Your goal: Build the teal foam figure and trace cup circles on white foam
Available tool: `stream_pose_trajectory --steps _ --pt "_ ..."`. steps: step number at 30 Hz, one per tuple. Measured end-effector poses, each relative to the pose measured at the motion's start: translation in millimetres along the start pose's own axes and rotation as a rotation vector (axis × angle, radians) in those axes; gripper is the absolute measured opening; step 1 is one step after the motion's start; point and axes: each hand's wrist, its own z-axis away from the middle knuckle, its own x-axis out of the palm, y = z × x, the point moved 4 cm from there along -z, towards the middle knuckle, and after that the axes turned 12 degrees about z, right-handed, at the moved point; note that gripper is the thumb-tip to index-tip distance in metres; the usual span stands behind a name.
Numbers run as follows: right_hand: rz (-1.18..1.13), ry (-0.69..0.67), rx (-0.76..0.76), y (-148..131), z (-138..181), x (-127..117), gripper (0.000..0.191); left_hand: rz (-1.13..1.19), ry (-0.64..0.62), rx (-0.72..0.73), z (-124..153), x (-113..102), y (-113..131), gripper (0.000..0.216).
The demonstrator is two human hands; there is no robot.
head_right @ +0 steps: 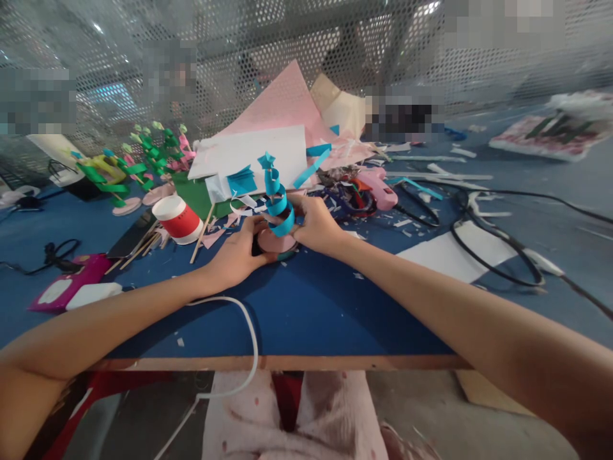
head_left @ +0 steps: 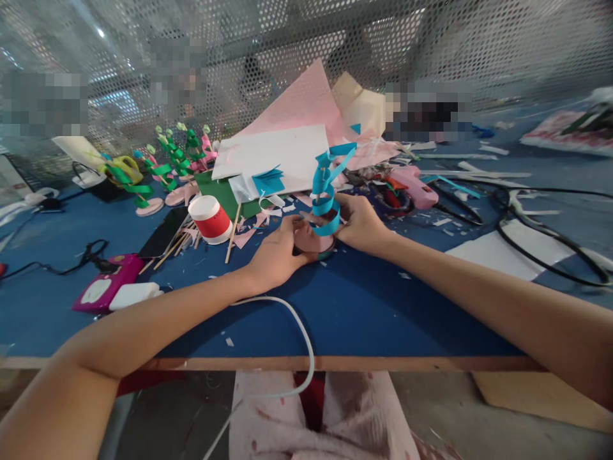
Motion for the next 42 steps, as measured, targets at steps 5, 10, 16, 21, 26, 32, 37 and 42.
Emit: stream_pose_trajectory --steps 5,10,16,21,26,32,37,42 --pt "0.019 -0.017 -0.013 -1.6 0.4 0.8 0.026 0.008 0.001 0.033 0.3 0.2 0.1 0.059" --pt "0.058 -0.008 0.014 -4.6 0.5 -1.2 0.032 0.006 0.011 0.033 0.4 0.1 -0.8 0.059" --pt "0.030 -0.032 0.019 -5.4 -0.8 -3.0 0.036 -0.001 0.012 -0.022 0.3 -0.2 -1.8 0.062" --pt "-0.114 -0.156 -0.009 -1.2 -1.3 -2.1 0.045 0.084 -0.012 -0.027 1.1 -0.2 2.6 0.060" --pt "-0.165 -0.207 0.002 -0.4 -1.7 -1.5 0.047 0.087 -0.019 -0.037 2.0 -0.7 5.8 0.061" --pt "-0.229 -0.279 0.048 -5.4 -5.0 -4.8 0.033 0.077 0.001 -0.034 1.6 -0.1 4.4 0.063" --pt "-0.353 -0.315 0.103 -0.8 -5.6 -6.8 0.016 0.106 0.000 -0.013 0.1 1.0 2.0 0.078" --pt "-0.415 -0.222 0.226 1.7 -6.7 -5.0 0.019 0.062 -0.011 0.001 -0.9 1.8 -0.8 0.088"
